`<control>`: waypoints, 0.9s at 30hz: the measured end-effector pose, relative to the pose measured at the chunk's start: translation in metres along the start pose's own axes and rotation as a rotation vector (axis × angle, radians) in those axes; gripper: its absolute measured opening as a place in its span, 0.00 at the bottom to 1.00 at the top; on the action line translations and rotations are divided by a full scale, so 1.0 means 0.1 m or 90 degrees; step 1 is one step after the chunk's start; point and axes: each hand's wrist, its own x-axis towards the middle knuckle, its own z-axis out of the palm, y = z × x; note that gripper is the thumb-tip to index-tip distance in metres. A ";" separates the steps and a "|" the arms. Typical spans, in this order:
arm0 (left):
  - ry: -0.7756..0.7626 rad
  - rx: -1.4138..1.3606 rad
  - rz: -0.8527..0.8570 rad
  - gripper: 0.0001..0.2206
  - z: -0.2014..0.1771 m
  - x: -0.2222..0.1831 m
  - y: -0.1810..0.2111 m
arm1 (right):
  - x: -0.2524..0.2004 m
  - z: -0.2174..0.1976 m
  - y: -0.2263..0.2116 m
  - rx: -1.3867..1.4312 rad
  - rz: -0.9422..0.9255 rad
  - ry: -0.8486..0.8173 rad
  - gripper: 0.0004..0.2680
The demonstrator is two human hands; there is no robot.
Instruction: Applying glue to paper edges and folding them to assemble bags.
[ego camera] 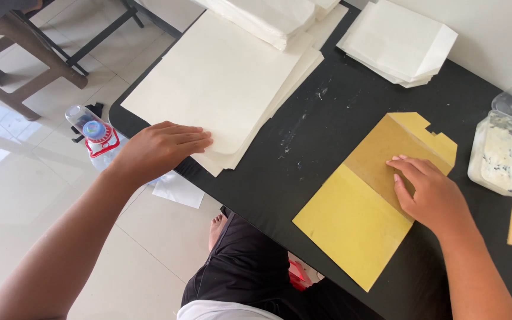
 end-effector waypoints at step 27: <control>0.335 -0.365 -0.242 0.11 -0.03 0.26 0.29 | 1.50 0.47 -2.07 0.386 -0.425 0.261 0.05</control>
